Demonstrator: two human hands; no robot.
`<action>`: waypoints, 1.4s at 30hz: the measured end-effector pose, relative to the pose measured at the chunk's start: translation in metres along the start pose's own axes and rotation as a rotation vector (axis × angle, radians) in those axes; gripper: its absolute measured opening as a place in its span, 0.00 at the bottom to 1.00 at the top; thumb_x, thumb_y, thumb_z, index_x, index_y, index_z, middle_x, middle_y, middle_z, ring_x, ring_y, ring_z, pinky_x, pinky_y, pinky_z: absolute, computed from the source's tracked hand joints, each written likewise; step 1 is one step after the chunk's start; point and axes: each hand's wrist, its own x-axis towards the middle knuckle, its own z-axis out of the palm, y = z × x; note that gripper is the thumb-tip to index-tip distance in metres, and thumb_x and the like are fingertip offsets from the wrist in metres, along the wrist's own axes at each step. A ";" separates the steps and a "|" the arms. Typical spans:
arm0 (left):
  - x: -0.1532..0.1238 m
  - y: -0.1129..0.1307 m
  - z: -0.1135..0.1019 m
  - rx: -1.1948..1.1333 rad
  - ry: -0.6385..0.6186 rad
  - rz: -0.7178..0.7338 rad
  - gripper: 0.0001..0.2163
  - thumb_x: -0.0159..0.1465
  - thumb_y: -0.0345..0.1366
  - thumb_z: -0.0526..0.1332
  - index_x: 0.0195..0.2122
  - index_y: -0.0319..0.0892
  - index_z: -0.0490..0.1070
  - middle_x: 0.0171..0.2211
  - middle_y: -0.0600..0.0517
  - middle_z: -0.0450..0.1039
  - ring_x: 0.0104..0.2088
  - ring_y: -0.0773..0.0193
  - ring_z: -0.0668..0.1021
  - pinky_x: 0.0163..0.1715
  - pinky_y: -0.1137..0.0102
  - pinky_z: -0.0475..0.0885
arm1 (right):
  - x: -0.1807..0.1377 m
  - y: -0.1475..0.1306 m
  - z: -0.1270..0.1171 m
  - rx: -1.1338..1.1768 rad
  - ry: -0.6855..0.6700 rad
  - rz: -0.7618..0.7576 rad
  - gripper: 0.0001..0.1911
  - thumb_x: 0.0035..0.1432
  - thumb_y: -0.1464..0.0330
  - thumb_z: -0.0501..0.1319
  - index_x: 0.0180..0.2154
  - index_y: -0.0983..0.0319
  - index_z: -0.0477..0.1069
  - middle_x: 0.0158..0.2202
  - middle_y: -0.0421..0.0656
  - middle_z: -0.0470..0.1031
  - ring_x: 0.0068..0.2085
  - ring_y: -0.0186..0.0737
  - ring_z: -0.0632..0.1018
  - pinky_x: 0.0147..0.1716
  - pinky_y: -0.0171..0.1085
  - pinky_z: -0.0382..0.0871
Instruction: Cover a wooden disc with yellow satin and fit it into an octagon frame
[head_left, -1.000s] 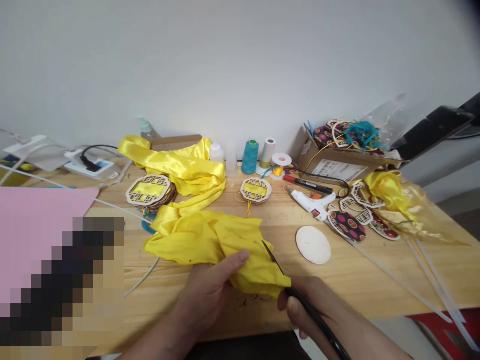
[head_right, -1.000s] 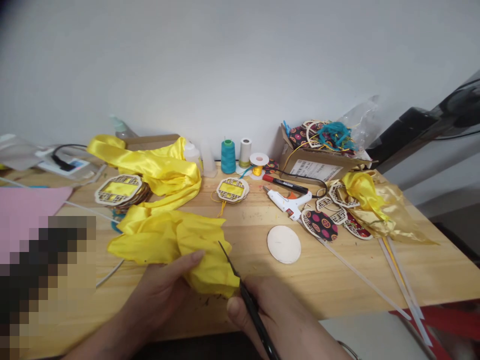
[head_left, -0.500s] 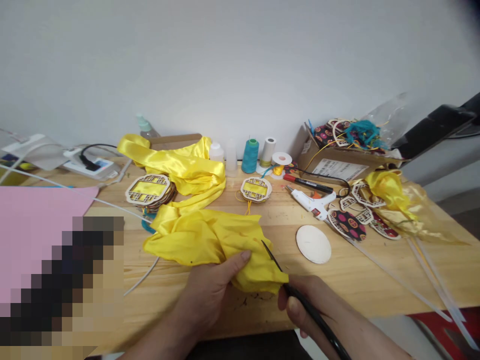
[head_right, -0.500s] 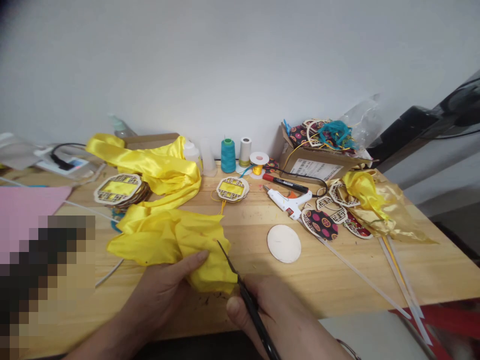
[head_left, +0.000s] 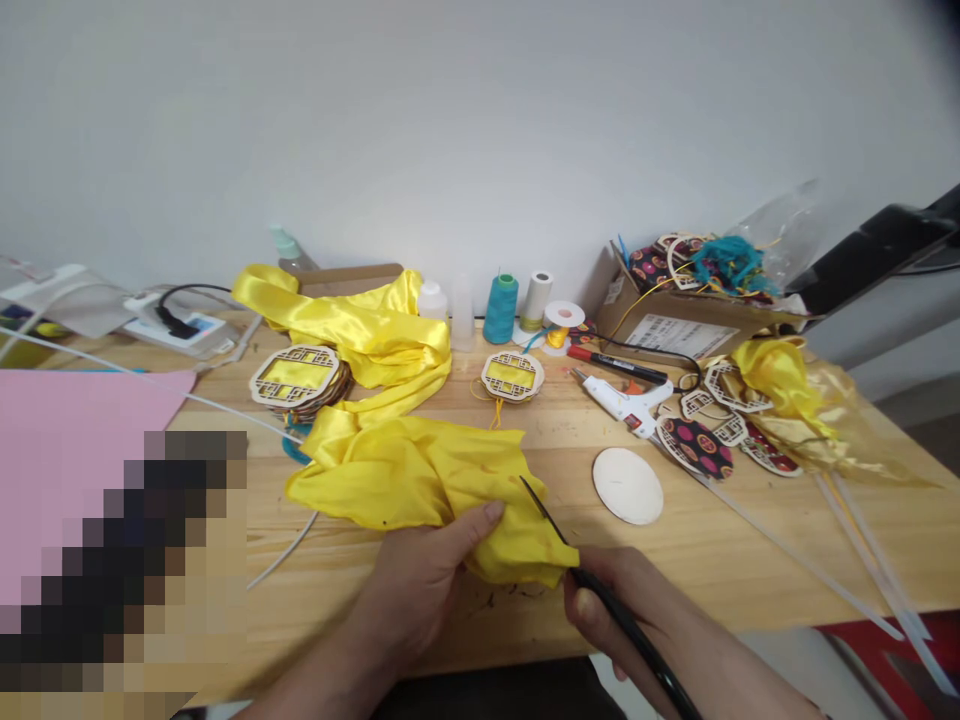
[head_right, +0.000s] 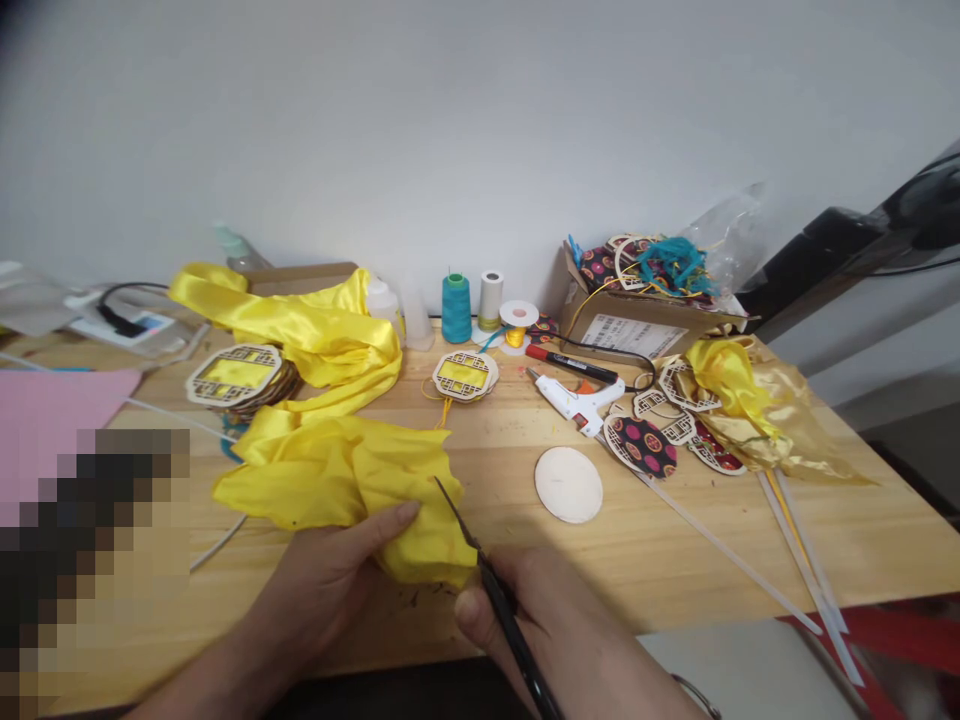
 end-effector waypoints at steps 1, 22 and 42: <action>0.000 0.000 0.000 -0.001 -0.004 -0.001 0.16 0.50 0.29 0.70 0.42 0.42 0.77 0.39 0.49 0.81 0.47 0.51 0.78 0.49 0.60 0.72 | 0.000 0.001 0.001 0.002 -0.002 0.004 0.25 0.59 0.48 0.52 0.29 0.63 0.68 0.23 0.39 0.64 0.25 0.32 0.63 0.21 0.32 0.53; 0.002 -0.001 -0.004 0.077 0.099 0.124 0.16 0.48 0.29 0.71 0.40 0.43 0.77 0.37 0.50 0.82 0.52 0.53 0.75 0.55 0.61 0.66 | 0.009 0.021 0.011 0.298 -0.079 0.008 0.19 0.55 0.55 0.61 0.26 0.64 0.63 0.22 0.34 0.50 0.24 0.28 0.52 0.20 0.30 0.46; -0.004 0.001 -0.001 0.245 0.136 0.119 0.21 0.47 0.35 0.72 0.44 0.42 0.76 0.41 0.47 0.80 0.52 0.49 0.75 0.53 0.58 0.68 | 0.000 0.019 0.009 -0.097 0.009 -0.053 0.12 0.59 0.61 0.56 0.30 0.62 0.65 0.25 0.36 0.64 0.26 0.31 0.61 0.22 0.29 0.54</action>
